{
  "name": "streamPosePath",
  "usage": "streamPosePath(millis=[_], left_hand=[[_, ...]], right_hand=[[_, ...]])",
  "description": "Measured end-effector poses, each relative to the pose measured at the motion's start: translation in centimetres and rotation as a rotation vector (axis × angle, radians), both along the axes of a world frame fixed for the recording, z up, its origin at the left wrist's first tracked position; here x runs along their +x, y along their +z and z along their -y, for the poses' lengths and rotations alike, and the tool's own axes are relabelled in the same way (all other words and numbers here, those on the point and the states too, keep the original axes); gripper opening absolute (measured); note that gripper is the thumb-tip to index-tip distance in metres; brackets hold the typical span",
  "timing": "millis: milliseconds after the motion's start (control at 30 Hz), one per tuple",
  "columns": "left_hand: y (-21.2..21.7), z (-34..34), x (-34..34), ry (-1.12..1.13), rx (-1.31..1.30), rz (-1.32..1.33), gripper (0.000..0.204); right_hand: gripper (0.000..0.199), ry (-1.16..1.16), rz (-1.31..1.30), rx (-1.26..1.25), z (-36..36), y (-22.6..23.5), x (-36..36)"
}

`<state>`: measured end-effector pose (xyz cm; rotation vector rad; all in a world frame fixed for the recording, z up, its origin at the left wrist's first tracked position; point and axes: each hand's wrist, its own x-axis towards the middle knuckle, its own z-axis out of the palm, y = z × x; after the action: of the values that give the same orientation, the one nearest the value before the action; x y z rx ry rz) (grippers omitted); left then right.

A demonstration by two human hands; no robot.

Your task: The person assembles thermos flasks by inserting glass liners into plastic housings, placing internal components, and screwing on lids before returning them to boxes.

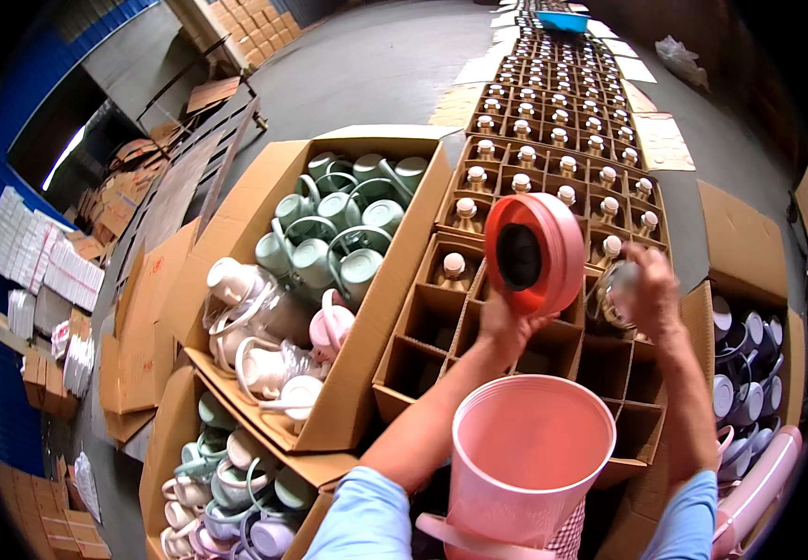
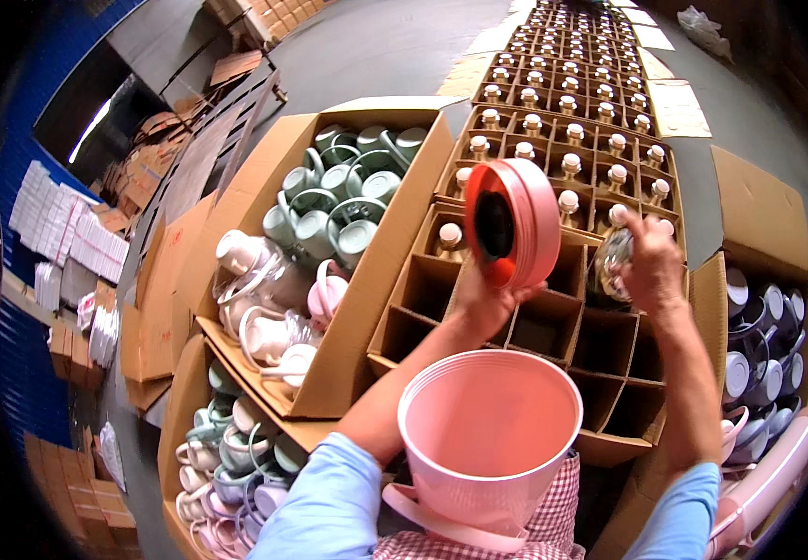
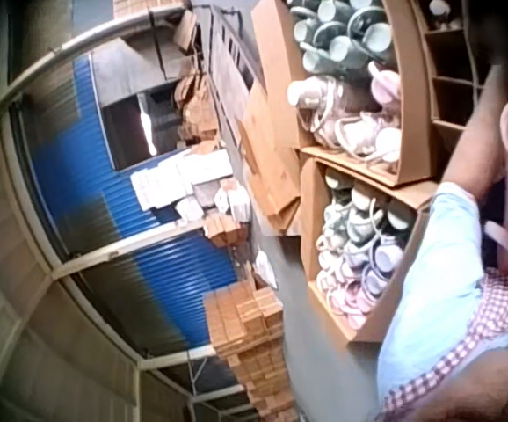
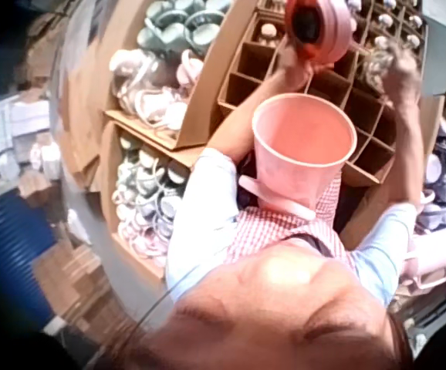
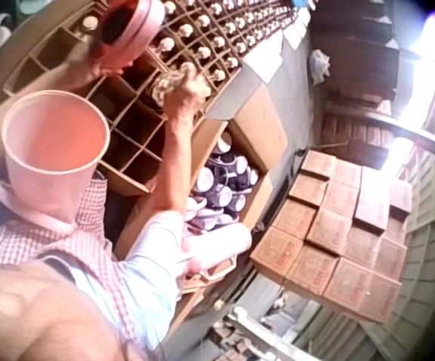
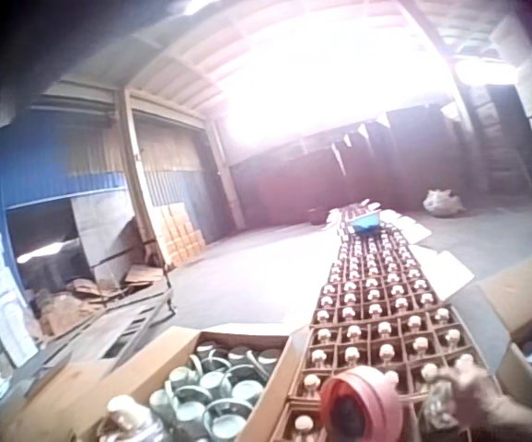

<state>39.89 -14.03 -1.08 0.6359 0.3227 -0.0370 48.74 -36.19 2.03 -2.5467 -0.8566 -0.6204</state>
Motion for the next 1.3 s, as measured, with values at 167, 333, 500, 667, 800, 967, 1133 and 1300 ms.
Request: streamPosePath(millis=[167,333,500,667,800,967,1133,1300], left_hand=[[-3.2,2.9,-1.6,-0.155,-0.259,0.027,0.070],[2.9,4.1,-0.4,0.015,-0.510,0.561,0.058],[6.7,1.7,-4.4,-0.044,-0.264,0.702,0.042],[9.4,0.6,-10.6,-0.120,0.114,0.861,0.028],[9.1,0.1,-11.8,-0.167,0.219,0.956,0.020],[8.7,-0.7,-12.2,-0.320,0.191,0.869,0.021],[9.9,-0.5,-11.8,-0.374,-0.014,0.650,0.033],[10.4,-0.6,-11.8,-0.374,0.081,0.634,0.050]], right_hand=[[0.049,0.163,0.309,-0.067,-3.3,15.8,-11.2],[0.047,0.539,0.239,-0.152,-1.8,19.0,-17.7],[0.061,0.580,-0.305,0.719,1.8,17.4,-12.9],[0.080,0.787,-0.812,1.176,-0.7,14.2,-13.1],[0.085,0.765,-1.121,0.857,0.3,12.3,-16.3],[0.066,0.596,-1.155,0.307,0.3,13.0,-17.1],[0.050,0.477,-0.731,-0.133,-1.2,17.4,-17.6],[0.042,0.488,-0.696,-0.308,-2.6,17.6,-18.1]])
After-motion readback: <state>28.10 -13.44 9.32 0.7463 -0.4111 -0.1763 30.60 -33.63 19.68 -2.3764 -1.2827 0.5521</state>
